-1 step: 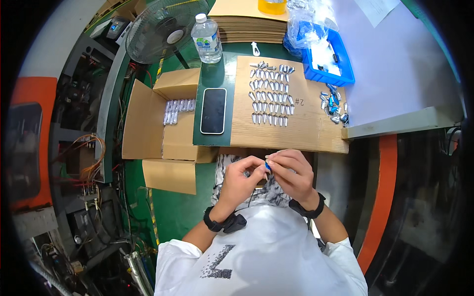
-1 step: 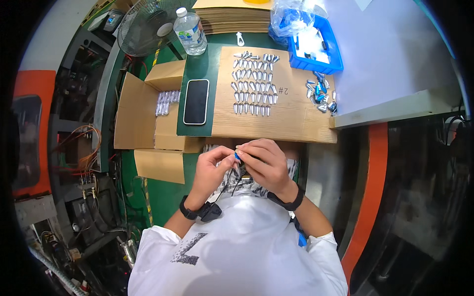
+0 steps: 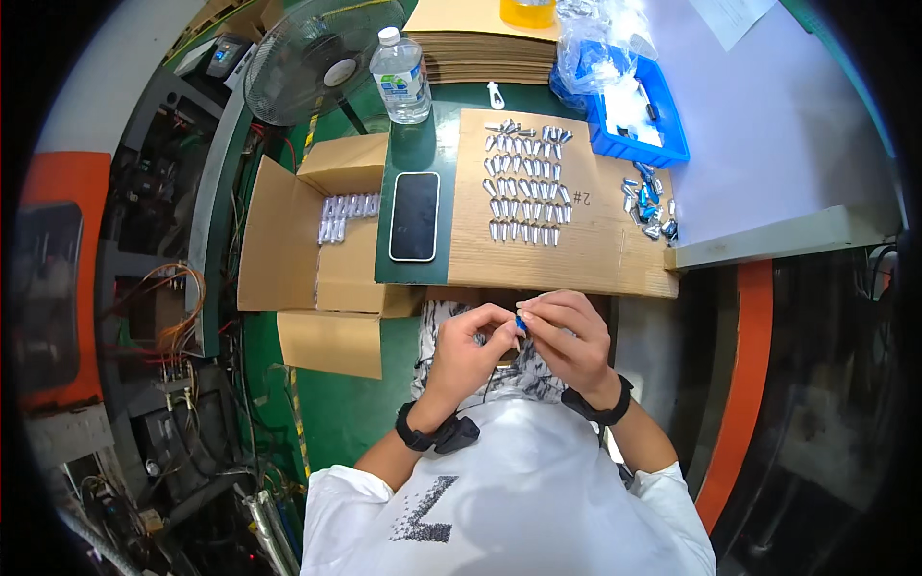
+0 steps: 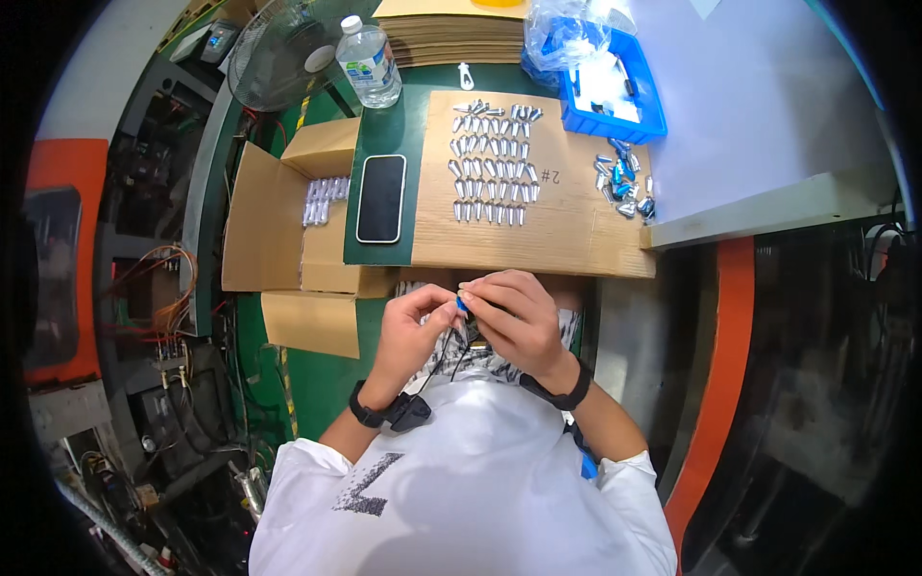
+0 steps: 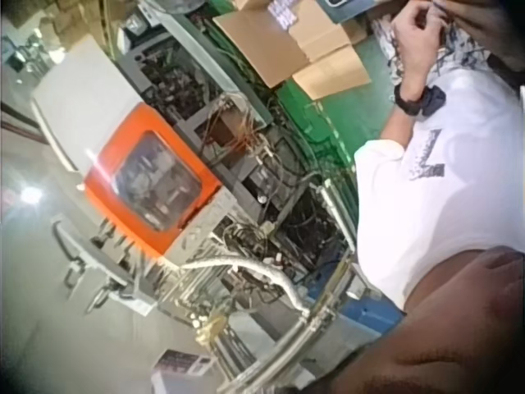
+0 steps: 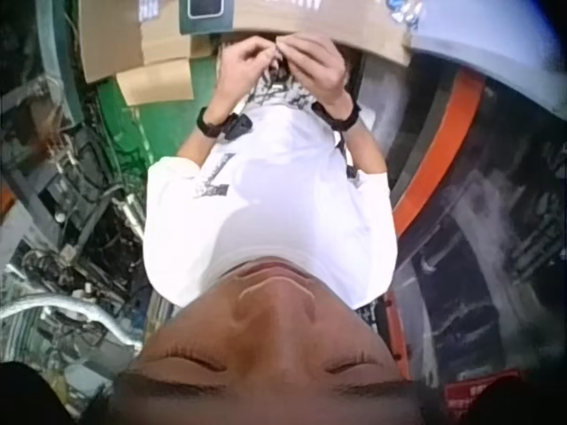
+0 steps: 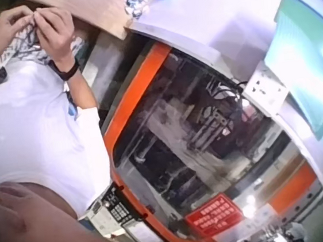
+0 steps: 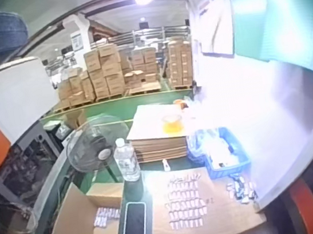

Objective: Removing plastic components from an injection molding machine and manually assembling them with small metal pins.

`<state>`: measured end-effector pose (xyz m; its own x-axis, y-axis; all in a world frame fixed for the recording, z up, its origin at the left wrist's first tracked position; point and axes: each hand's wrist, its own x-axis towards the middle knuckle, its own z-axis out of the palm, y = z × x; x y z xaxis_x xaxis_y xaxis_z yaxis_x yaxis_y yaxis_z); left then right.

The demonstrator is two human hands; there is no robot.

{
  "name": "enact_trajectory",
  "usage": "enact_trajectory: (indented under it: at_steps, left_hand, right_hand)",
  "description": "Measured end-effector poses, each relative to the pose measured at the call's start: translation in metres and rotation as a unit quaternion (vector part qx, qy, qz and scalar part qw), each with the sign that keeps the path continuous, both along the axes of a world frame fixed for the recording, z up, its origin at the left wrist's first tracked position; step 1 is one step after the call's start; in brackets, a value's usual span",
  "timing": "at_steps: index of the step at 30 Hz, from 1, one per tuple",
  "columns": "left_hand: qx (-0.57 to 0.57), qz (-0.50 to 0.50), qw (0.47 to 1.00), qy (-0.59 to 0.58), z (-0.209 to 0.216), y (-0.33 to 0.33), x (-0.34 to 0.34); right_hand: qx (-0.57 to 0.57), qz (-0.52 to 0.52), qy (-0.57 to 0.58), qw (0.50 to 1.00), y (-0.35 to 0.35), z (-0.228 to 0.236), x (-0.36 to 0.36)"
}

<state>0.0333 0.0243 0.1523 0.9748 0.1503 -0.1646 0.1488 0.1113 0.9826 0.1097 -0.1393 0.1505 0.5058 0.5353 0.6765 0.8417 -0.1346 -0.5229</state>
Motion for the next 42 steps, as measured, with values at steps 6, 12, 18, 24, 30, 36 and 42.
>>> enact_trajectory:
  at_steps: [6,12,18,24,30,36,42]
  left_hand:
    - [0.024,-0.010,1.000,0.009,0.004,0.001,-0.001]
    - [-0.037,-0.048,0.998,0.023,0.010,0.001,0.000]
    - [-0.099,-0.106,0.988,0.046,0.014,0.011,-0.002]
    - [-0.095,-0.111,0.989,0.029,0.013,0.014,-0.004]
    - [0.010,-0.120,0.992,0.025,0.019,0.018,-0.001]
    - [0.048,-0.087,0.994,0.046,0.021,0.017,0.001]
    - [-0.129,-0.087,0.988,-0.014,0.014,0.015,-0.002]
  right_hand:
    - [-0.022,-0.011,-0.023,0.999,0.003,0.013,-0.002]
    - [-0.003,-0.028,0.003,1.000,0.001,0.011,-0.007]
    - [0.029,-0.040,0.053,0.997,0.004,0.010,-0.017]
    - [0.014,-0.034,0.024,0.999,0.002,0.013,-0.014]
    - [-0.037,-0.046,-0.050,0.997,-0.001,0.018,-0.011]
    - [-0.041,-0.059,-0.052,0.996,0.002,0.018,-0.016]
    - [0.081,-0.049,0.172,0.981,0.007,0.009,-0.039]
